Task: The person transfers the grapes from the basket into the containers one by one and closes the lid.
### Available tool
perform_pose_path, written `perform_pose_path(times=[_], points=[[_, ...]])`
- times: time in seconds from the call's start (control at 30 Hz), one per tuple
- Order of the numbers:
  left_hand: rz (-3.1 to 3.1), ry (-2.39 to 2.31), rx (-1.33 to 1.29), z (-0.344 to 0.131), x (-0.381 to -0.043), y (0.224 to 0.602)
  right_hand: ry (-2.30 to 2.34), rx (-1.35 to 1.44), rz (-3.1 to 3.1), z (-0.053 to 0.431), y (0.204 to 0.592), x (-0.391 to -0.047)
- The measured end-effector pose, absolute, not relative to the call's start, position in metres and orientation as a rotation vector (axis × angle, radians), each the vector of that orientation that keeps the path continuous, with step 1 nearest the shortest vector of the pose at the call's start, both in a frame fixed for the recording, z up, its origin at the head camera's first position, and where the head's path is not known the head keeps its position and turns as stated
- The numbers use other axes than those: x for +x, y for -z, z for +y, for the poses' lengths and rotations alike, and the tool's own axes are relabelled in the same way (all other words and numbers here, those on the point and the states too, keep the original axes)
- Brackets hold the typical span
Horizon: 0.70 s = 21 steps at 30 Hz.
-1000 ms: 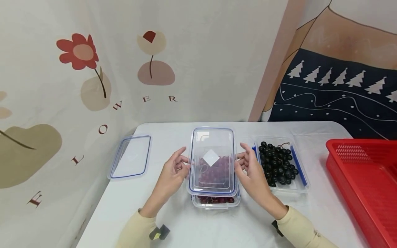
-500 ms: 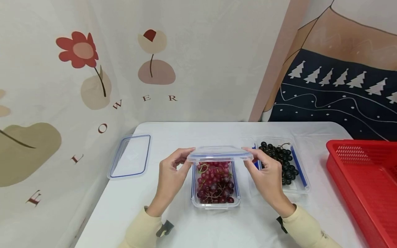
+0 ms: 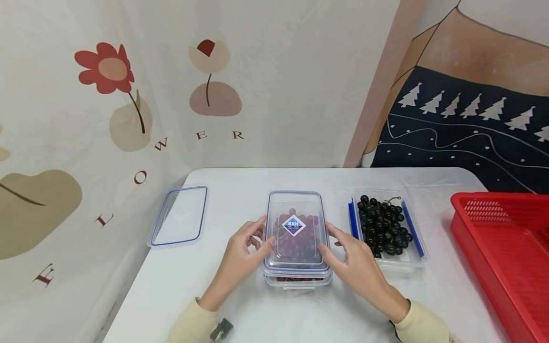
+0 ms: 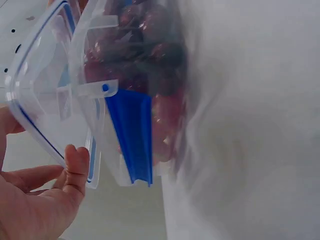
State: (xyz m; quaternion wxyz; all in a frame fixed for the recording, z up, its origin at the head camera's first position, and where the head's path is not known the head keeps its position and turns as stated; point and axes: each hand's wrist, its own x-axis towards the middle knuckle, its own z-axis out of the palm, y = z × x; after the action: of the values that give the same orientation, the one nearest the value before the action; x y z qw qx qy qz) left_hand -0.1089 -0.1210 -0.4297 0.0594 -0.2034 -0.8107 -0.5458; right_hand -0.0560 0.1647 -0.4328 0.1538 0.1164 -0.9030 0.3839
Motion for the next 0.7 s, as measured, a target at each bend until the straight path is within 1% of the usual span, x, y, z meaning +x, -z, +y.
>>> perform_pose_path(times=[0.43, 0.6, 0.7], points=[[-2.652, 1.421, -0.61, -0.119, -0.094, 0.448, -0.978, 0.257, -2.761, 0.155, 0.436, -0.051], [-2.717, 1.41, -0.608, -0.119, -0.089, 0.444, -0.92, 0.292, -2.756, 0.154, 0.436, -0.049], [-2.769, 1.407, -0.562, -0.118, -0.088, 0.439, -0.975, 0.229, -2.796, 0.154, 0.435, -0.053]])
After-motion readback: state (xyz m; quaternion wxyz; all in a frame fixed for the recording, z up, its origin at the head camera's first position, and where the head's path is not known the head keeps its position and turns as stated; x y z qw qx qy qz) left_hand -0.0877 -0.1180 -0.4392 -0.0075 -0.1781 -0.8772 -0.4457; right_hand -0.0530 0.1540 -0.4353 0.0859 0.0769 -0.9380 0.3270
